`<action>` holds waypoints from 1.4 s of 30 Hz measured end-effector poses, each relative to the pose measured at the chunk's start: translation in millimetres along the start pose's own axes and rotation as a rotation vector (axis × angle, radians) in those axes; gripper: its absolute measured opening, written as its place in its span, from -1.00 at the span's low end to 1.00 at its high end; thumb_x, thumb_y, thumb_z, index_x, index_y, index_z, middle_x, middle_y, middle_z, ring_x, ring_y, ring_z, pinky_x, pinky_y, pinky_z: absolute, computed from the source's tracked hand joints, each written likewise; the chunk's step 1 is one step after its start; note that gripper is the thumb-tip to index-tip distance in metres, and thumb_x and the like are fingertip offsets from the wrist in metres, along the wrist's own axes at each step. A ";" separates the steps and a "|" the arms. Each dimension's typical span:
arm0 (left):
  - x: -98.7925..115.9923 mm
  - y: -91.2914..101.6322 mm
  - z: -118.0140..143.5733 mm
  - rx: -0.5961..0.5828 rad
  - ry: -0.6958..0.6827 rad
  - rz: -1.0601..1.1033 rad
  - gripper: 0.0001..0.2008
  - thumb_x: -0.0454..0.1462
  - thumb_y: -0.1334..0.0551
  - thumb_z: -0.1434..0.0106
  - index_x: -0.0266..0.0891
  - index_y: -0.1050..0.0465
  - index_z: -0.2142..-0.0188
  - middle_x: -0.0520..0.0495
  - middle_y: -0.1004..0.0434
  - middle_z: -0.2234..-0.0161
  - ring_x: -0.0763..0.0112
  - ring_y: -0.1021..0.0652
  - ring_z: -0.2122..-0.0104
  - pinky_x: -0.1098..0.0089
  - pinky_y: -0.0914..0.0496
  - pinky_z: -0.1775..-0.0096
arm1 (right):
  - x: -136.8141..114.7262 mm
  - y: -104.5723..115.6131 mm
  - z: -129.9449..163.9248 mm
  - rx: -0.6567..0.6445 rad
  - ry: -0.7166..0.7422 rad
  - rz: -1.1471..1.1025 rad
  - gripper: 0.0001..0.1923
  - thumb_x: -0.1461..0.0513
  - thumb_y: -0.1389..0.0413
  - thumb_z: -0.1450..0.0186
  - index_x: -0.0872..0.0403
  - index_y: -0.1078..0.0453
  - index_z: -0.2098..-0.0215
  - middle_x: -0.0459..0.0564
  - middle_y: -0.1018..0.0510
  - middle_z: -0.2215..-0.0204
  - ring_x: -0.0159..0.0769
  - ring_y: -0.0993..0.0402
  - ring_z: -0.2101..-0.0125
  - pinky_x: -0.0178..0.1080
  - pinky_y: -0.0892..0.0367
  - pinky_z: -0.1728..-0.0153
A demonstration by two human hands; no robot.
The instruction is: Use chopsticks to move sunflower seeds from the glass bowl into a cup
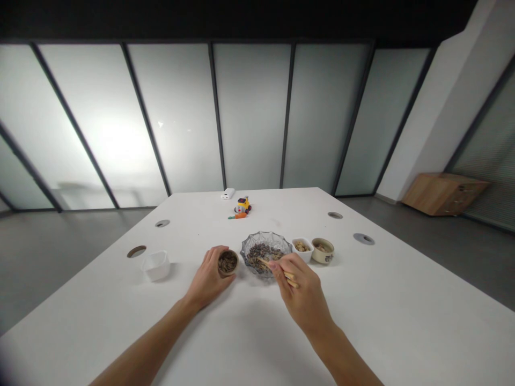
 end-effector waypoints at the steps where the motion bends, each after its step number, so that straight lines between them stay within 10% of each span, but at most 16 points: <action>1: -0.3 -0.1 0.1 0.003 -0.002 -0.001 -0.34 -0.42 -0.39 -0.11 -0.08 -0.26 -0.17 -0.14 -0.44 -0.15 0.03 -0.46 -0.19 0.01 -0.37 -0.26 | -0.2 0.3 0.1 0.005 0.002 0.000 -0.76 0.28 -0.15 -0.50 0.01 -0.42 0.37 -0.06 -0.57 0.41 -0.32 -0.59 0.42 -0.31 -0.47 0.36; 42: -1.0 -3.1 -0.2 -0.077 0.071 0.073 -0.32 -0.34 -0.48 -0.10 -0.13 -0.35 -0.19 -0.16 -0.51 -0.15 0.02 -0.52 -0.16 0.09 -0.41 -0.23 | -0.3 3.2 1.1 0.063 -0.003 -0.007 -0.86 0.31 -0.18 -0.47 0.02 -0.51 0.28 -0.04 -0.63 0.37 -0.30 -0.63 0.39 -0.32 -0.49 0.33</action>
Point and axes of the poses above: each hand's wrist, its own z-axis away from the middle knuckle, its own y-axis out of the back of the hand, x = y × z, the point moved 6 cm from there along -z, towards the middle knuckle
